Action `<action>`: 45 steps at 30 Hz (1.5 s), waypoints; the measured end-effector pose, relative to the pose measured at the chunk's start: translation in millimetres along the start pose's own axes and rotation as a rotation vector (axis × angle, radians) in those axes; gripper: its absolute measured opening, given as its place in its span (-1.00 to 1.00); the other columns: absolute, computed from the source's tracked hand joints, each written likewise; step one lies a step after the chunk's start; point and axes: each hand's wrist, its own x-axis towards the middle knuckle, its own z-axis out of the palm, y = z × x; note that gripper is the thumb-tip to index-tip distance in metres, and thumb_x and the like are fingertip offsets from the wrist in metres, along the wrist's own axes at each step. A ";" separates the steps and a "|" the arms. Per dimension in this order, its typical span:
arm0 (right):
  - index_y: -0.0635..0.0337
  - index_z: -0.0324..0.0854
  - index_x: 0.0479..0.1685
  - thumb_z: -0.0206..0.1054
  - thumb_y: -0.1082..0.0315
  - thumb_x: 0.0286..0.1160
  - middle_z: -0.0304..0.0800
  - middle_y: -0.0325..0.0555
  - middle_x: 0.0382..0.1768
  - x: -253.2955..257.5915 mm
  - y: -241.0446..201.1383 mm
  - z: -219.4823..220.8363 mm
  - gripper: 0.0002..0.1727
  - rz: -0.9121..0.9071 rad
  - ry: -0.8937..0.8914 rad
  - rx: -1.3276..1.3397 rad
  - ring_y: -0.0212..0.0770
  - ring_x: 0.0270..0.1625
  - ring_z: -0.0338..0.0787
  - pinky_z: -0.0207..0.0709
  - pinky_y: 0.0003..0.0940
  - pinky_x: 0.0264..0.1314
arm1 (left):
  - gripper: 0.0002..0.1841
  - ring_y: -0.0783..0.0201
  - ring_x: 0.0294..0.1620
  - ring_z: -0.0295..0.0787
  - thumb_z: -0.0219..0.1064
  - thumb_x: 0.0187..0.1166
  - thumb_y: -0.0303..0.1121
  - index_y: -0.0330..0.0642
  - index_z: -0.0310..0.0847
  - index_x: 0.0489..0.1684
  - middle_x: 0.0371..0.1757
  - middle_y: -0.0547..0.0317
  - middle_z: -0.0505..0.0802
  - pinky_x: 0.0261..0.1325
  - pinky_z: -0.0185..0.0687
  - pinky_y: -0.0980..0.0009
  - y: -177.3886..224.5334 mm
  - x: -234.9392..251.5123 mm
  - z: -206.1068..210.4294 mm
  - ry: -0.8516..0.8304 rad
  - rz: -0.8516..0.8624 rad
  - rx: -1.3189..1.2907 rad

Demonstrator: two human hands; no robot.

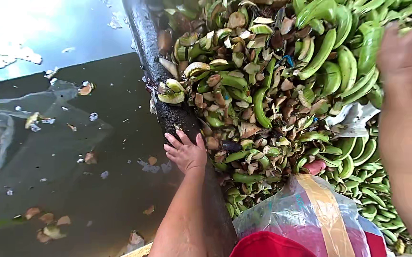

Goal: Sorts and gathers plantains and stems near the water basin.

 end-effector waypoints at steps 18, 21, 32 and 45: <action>0.06 0.15 0.88 0.37 0.35 0.65 0.73 0.43 0.20 -119.0 12.5 91.1 -0.22 -0.653 -0.766 -0.265 0.46 0.17 0.79 0.62 0.44 0.14 | -0.19 -0.51 0.85 -0.09 0.08 0.76 0.16 -0.22 0.08 0.87 0.91 -0.39 -0.07 0.73 -0.08 -0.35 6.0 -2.1 -8.9 0.016 -0.003 -0.021; 0.32 0.32 0.71 0.15 0.34 0.75 0.49 0.72 0.42 -21.8 62.7 4.6 -0.44 -0.144 -0.223 -0.127 0.70 0.49 0.50 0.30 0.64 0.48 | -0.19 -0.52 0.85 -0.11 0.06 0.77 0.17 -0.20 0.04 0.89 0.91 -0.38 -0.10 0.75 -0.11 -0.35 2.6 -3.4 -8.8 0.004 -0.008 -0.019; 0.62 0.45 0.40 0.17 0.02 0.84 0.69 0.52 0.22 -111.5 -143.0 104.0 -0.33 -0.024 -0.746 0.301 0.34 0.25 0.76 0.60 0.18 0.34 | -0.16 -0.50 0.86 -0.13 0.07 0.75 0.20 -0.17 0.01 0.90 0.92 -0.37 -0.11 0.74 -0.12 -0.33 4.0 -1.9 -4.9 0.012 -0.009 0.000; 0.43 0.63 0.19 0.16 0.29 0.82 0.81 0.35 -0.24 -112.8 -32.1 57.0 -0.67 -0.672 -0.474 0.067 0.42 -0.15 0.85 0.62 0.47 -0.09 | -0.14 -0.45 0.87 -0.14 0.07 0.73 0.24 -0.09 -0.02 0.92 0.94 -0.27 -0.16 0.73 -0.08 -0.33 6.0 2.0 -2.7 -0.026 -0.029 0.034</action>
